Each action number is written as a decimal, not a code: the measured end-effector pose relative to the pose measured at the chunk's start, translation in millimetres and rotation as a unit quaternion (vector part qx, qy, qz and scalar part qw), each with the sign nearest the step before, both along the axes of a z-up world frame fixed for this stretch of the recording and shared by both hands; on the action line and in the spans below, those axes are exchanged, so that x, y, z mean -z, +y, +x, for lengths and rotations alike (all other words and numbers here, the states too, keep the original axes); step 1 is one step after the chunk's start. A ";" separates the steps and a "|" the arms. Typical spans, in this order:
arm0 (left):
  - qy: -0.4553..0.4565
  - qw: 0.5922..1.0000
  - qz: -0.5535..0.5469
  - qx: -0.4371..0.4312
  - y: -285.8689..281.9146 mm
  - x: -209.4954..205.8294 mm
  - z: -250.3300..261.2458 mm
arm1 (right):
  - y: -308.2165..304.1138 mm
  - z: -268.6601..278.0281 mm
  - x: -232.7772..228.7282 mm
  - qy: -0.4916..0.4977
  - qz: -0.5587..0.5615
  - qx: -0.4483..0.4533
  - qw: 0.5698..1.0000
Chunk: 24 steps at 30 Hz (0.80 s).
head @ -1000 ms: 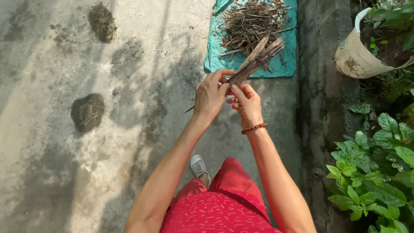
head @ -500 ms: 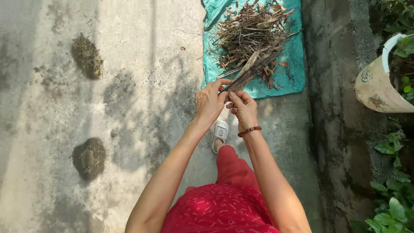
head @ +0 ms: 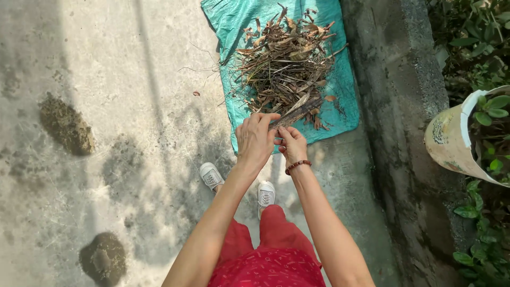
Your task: Gathering dry leaves and twigs from a garden area and placing them on a tarp.
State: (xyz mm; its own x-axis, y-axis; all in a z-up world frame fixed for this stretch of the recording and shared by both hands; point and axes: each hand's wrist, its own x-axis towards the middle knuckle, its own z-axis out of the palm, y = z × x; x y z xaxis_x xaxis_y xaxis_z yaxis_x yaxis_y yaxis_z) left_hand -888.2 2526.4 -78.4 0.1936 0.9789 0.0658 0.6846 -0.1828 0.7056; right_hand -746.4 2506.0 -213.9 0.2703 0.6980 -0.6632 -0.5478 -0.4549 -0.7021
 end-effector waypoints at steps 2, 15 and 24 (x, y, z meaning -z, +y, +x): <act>-0.001 1.000 -0.005 0.020 23.5 8.2 -8.6 | 17.0 1.3 15.9 -0.010 -0.013 0.013 1.000; -0.067 0.993 -0.029 0.088 178.9 -3.8 -52.3 | 125.8 -14.4 24.9 -0.048 -0.015 0.130 0.990; -0.075 0.993 -0.028 0.088 230.2 -3.8 -36.9 | 214.1 21.7 5.1 -0.137 -0.102 0.042 0.984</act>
